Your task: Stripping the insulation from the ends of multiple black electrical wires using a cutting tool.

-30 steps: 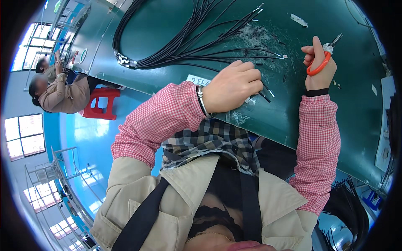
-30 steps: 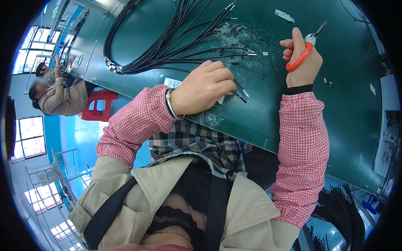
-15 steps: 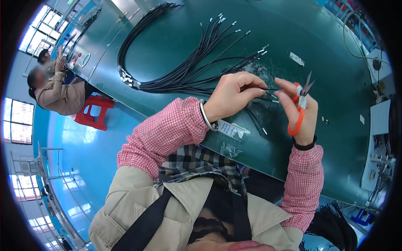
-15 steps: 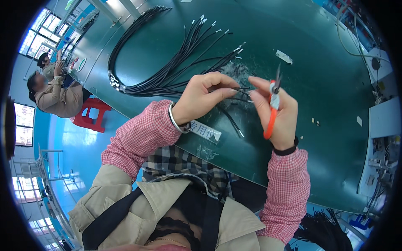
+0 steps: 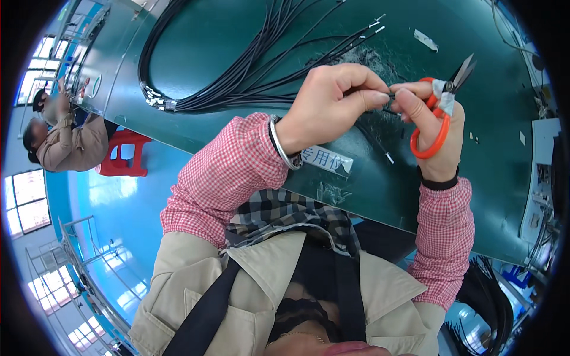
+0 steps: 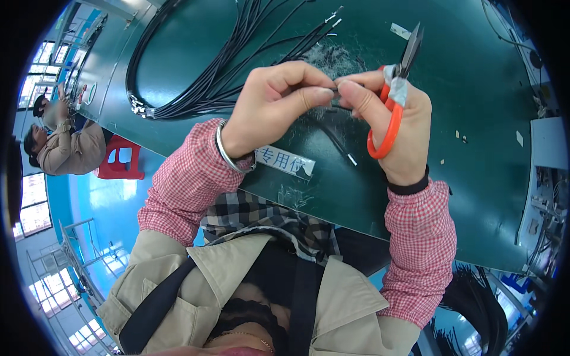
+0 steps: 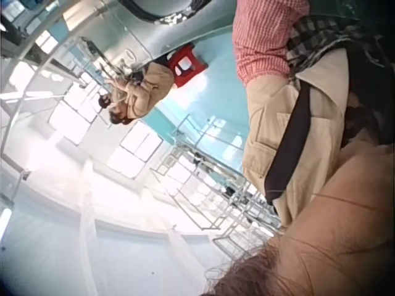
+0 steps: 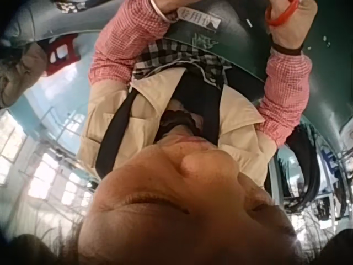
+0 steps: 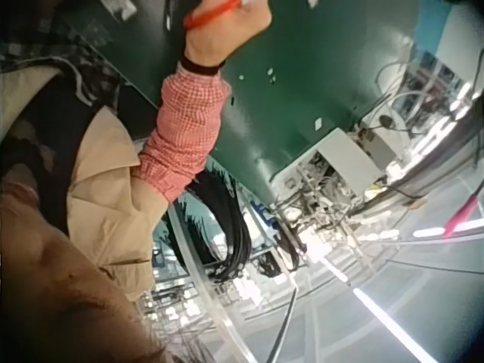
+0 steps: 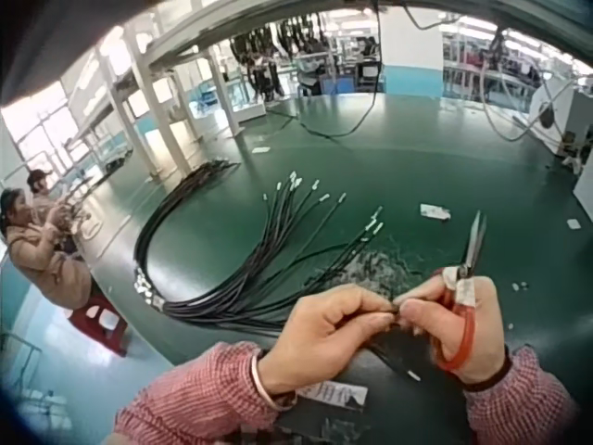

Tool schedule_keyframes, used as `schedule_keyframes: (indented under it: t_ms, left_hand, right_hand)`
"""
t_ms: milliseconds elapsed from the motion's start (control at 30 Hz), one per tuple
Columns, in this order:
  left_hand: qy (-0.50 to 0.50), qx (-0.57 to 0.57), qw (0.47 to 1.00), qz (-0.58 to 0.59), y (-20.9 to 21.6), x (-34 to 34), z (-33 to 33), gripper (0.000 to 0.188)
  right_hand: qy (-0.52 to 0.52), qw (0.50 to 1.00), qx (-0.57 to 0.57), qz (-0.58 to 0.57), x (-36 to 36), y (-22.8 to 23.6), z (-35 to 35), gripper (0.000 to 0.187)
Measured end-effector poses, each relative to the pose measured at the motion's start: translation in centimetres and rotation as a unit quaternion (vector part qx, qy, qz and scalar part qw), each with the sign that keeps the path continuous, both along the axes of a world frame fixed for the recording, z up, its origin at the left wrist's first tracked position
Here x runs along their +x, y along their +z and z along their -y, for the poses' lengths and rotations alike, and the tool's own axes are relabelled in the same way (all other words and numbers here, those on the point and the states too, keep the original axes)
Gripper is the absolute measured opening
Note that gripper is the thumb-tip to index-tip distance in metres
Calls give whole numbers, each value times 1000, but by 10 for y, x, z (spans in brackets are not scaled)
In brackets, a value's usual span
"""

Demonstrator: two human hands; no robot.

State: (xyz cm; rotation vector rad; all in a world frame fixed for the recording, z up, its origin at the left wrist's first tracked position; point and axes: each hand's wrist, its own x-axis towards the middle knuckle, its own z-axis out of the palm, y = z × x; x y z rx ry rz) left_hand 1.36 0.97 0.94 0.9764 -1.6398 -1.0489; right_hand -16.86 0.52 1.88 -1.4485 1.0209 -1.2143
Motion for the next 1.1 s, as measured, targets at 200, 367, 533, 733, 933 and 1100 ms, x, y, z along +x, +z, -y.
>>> schedule_keyframes:
  t_ms: [200,367,533,733,933,1100]
  left_hand:
    - [-49,66,995,-55,11,2,0,11]
    - [-31,206,962,-174,0,29,3,10]
    - [-2,143,977,-155,4,15,1,12]
    - [65,7,992,-106,1,5,0,15]
    - [95,12,993,-76,4,3,-1,15]
    - [88,-29,994,-58,-1,5,-1,15]
  right_hand:
    - [-28,999,16,32,5,8,-5,11]
    - [-77,997,-9,29,-20,24,2,13]
    - [-168,979,-71,-93,-54,28,26,17]
    - [-193,931,-157,-267,-19,21,15,19]
    - [-32,995,27,-93,13,28,-10,20]
    - [-45,999,12,-26,25,28,-8,15]
